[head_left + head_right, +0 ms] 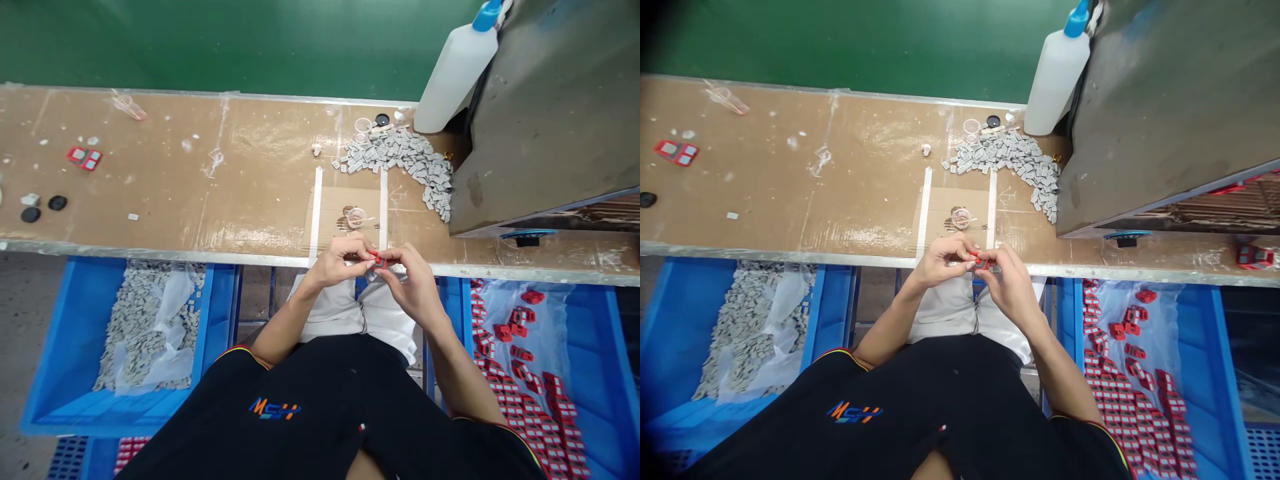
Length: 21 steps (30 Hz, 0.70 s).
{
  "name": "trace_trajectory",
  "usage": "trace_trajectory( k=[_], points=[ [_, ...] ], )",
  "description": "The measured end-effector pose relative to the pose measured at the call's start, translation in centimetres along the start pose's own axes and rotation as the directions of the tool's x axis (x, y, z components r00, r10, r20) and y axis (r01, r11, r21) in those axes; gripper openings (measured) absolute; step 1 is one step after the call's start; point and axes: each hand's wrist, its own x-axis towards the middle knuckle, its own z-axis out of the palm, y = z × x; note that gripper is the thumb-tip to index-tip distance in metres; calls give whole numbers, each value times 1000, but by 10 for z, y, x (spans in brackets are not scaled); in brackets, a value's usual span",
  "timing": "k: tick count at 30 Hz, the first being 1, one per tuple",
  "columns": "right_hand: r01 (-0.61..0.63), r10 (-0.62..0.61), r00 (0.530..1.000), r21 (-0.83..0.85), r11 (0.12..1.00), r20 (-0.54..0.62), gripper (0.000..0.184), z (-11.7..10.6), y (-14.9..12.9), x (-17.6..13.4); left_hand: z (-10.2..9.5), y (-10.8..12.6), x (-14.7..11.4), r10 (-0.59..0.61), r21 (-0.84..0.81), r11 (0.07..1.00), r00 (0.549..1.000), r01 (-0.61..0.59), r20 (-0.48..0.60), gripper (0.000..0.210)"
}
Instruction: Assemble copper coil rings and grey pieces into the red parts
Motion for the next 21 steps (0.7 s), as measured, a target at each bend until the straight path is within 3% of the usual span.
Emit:
trace_trajectory(
  k=[5, 7, 10, 13, 16, 21],
  points=[
    [45, -41, 998, 88, 995, -51, 12, 7, 8, 1, 3, 1, 1, 11, -52, 999, 1000, -11, -12, 20],
    [23, 8, 991, 231, 973, -133, 15, 16, 12, 0, 4, 0, 0, -16, -87, 996, 1000, 16, 0, 23],
    [-19, 111, 972, 402, 916, -208, 17, 27, 15, -2, 5, -2, -3, -97, -78, 992, 995, 95, -13, 45],
    [-50, 103, 980, 286, 957, -173, 13, 23, 13, -2, 3, -4, -5, -125, -23, 992, 992, 125, -2, 45],
    [3, 9, 992, 86, 996, -127, 3, 11, 8, 2, 2, -3, -5, -67, 52, 997, 997, 65, 33, 40],
    [59, -58, 997, 19, 998, -46, 12, 3, 5, 9, 0, -1, -2, -6, 158, 987, 997, -5, 72, 32]
  ],
)
